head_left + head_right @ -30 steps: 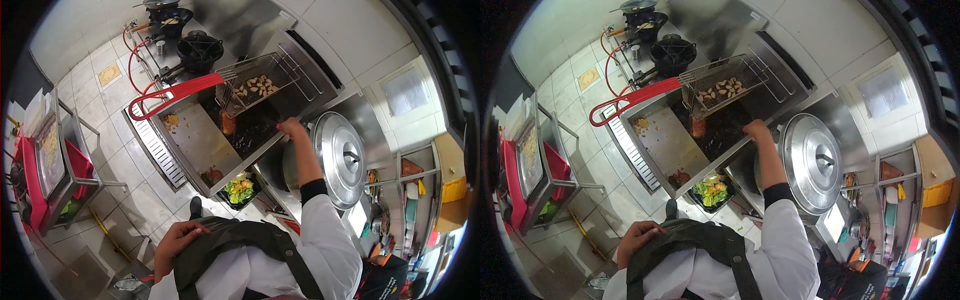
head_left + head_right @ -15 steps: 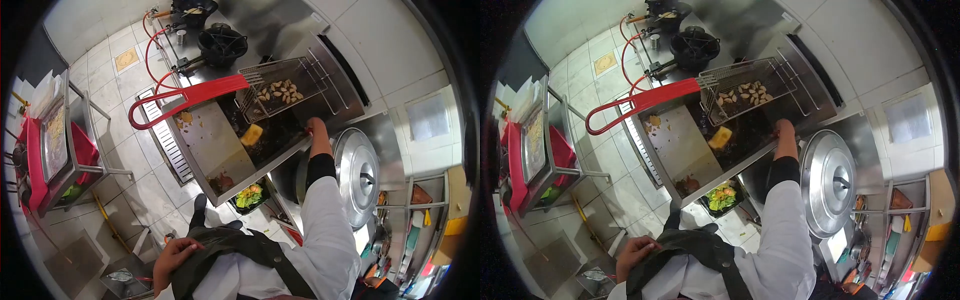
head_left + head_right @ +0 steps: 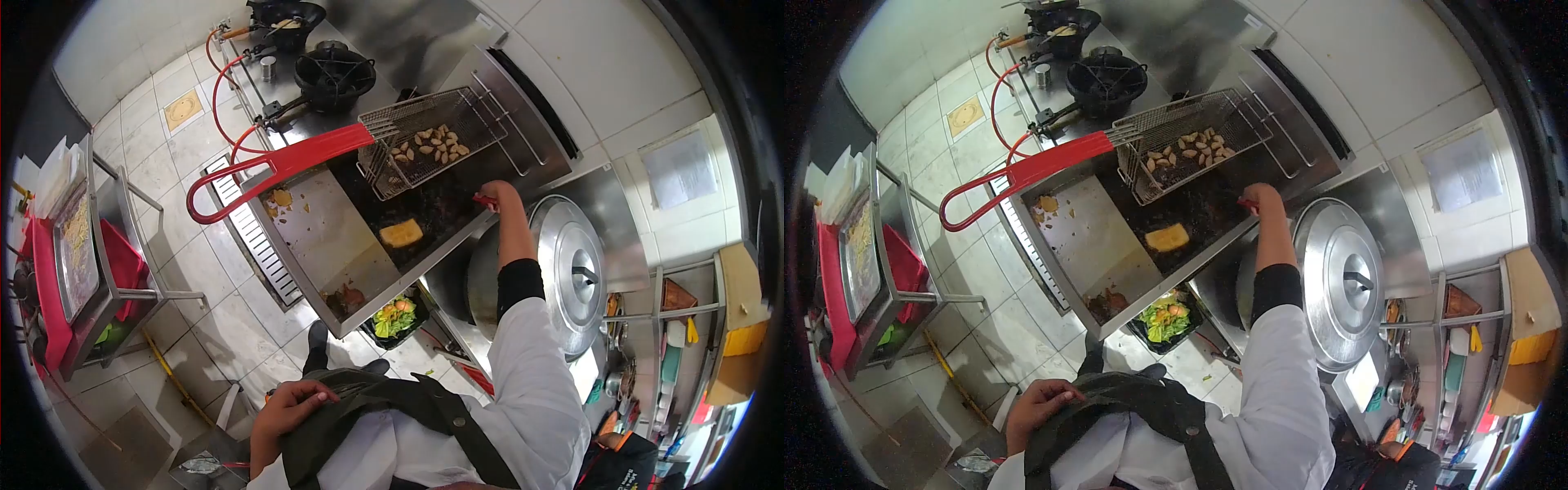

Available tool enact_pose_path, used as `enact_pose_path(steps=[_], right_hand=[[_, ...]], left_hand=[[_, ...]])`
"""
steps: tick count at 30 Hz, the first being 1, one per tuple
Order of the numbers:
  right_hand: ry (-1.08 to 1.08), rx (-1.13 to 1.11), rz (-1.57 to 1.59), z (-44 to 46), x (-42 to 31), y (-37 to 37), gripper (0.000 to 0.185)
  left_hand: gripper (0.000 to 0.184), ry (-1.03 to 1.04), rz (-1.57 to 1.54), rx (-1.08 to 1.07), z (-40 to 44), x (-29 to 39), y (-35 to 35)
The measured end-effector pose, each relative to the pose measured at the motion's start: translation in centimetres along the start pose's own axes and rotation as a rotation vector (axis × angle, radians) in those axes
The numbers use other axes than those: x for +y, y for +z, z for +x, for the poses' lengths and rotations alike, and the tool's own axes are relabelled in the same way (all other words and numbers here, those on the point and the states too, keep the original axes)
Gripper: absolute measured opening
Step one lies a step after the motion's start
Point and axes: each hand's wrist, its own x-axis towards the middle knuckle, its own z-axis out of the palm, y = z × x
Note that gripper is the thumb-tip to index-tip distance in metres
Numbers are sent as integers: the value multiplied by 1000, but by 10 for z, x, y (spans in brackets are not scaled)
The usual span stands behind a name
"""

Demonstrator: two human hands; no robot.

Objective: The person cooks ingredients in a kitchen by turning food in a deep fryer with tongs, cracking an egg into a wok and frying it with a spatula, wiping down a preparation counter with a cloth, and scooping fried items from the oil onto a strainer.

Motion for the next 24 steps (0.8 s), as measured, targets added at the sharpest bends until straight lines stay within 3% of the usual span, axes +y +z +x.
enact_pose_path(steps=[2,5,11,17,20,24], right_hand=[[-10,-111,67,13,-10,12,31],[-26,183,-127,7,-30,40,32],[-92,210,-535,40,-27,48,39],[-175,217,-402,15,-5,27,41],[-119,324,-183,-78,-17,34,40],[-157,397,33,-101,1,37,39]], left_hand=[[20,3,1,12,-1,0,0],[20,9,27,0,-3,-5,-3],[19,1,-10,17,-14,0,-2],[19,-3,-92,-22,-20,-5,-2],[19,32,-56,-52,-21,0,-1],[19,105,-44,-85,-20,-6,-1]])
